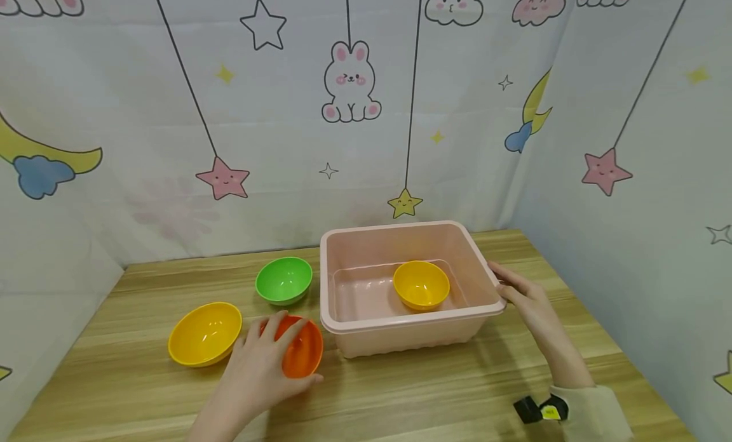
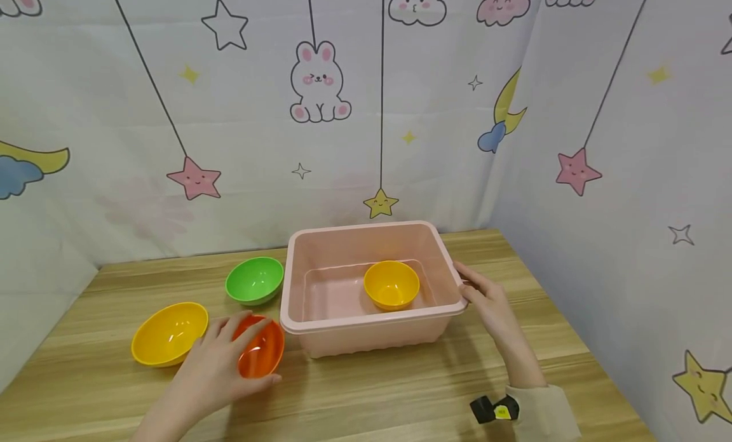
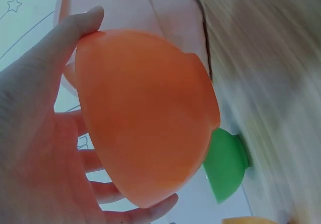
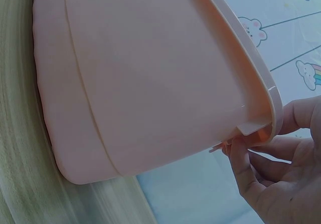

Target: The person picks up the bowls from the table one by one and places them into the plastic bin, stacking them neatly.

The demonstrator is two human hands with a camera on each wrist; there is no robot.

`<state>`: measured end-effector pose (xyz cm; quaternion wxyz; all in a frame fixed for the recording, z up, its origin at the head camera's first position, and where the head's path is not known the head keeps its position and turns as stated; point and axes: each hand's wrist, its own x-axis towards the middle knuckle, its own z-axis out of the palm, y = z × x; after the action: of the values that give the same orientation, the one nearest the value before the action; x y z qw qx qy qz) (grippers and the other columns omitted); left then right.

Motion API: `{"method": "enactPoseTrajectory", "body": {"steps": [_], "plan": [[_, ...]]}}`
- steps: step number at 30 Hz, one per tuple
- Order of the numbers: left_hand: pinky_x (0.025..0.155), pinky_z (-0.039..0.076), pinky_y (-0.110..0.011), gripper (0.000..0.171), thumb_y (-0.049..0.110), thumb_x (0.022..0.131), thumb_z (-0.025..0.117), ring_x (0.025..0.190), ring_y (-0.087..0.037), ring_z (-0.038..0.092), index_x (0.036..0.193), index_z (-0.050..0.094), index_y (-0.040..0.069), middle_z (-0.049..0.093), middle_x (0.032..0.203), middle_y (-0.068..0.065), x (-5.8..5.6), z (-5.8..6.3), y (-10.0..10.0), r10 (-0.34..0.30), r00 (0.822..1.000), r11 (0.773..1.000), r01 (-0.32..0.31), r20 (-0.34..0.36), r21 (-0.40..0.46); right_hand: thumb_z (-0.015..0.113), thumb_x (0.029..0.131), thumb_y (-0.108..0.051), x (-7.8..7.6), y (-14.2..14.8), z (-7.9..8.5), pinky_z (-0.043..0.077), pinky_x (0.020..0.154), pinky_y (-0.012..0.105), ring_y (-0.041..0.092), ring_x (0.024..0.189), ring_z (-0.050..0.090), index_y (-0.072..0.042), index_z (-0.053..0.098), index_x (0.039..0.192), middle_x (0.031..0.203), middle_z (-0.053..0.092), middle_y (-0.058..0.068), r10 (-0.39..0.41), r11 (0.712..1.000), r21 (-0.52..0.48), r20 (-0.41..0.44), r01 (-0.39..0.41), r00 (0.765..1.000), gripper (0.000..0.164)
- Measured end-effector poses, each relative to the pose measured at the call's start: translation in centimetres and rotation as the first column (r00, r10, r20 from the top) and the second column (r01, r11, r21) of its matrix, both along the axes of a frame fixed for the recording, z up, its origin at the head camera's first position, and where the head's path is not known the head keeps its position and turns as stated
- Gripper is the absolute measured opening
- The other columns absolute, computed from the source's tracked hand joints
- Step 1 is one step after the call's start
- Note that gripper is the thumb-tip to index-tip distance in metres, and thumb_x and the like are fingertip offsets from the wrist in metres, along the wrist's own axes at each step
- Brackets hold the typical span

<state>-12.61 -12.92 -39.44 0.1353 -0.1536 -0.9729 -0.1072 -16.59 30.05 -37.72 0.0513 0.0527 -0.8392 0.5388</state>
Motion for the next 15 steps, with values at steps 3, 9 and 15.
{"method": "enactPoseTrajectory", "body": {"steps": [3,9,15], "plan": [[0.092,0.043,-0.062,0.085,0.066,0.058,0.078,0.118,-0.037,0.046,0.128,0.061,0.022,0.053,0.133,-0.014,0.5,0.3,0.1,-0.003,1.000,1.000,0.003,-0.008,-0.005,0.045,0.102,-0.027,0.1,-0.1,0.1,0.041,0.085,0.014,-0.011,0.107,0.050,-0.008,0.039,0.147,0.133,0.053,-0.012,-0.002,1.000,0.005,0.001,0.002,1.000,0.049],[0.090,0.044,-0.061,0.086,0.067,0.058,0.077,0.119,-0.037,0.046,0.130,0.060,0.023,0.053,0.134,-0.013,1.0,0.7,0.3,-0.004,1.000,1.000,0.004,-0.002,-0.010,0.046,0.102,-0.031,0.2,-0.1,0.2,0.039,0.087,0.016,-0.012,0.107,0.048,-0.012,0.039,0.147,0.136,0.052,-0.005,-0.017,1.000,0.025,0.017,0.016,1.000,0.050],[0.089,0.044,-0.061,0.085,0.068,0.058,0.077,0.119,-0.038,0.047,0.130,0.059,0.025,0.053,0.134,-0.013,1.5,1.1,0.5,-0.010,1.000,1.000,0.010,-0.015,-0.009,0.045,0.102,-0.029,0.2,-0.1,0.3,0.040,0.086,0.015,-0.014,0.107,0.048,-0.010,0.039,0.147,0.131,0.053,-0.012,-0.011,1.000,0.024,0.005,0.010,1.000,0.049]]}}
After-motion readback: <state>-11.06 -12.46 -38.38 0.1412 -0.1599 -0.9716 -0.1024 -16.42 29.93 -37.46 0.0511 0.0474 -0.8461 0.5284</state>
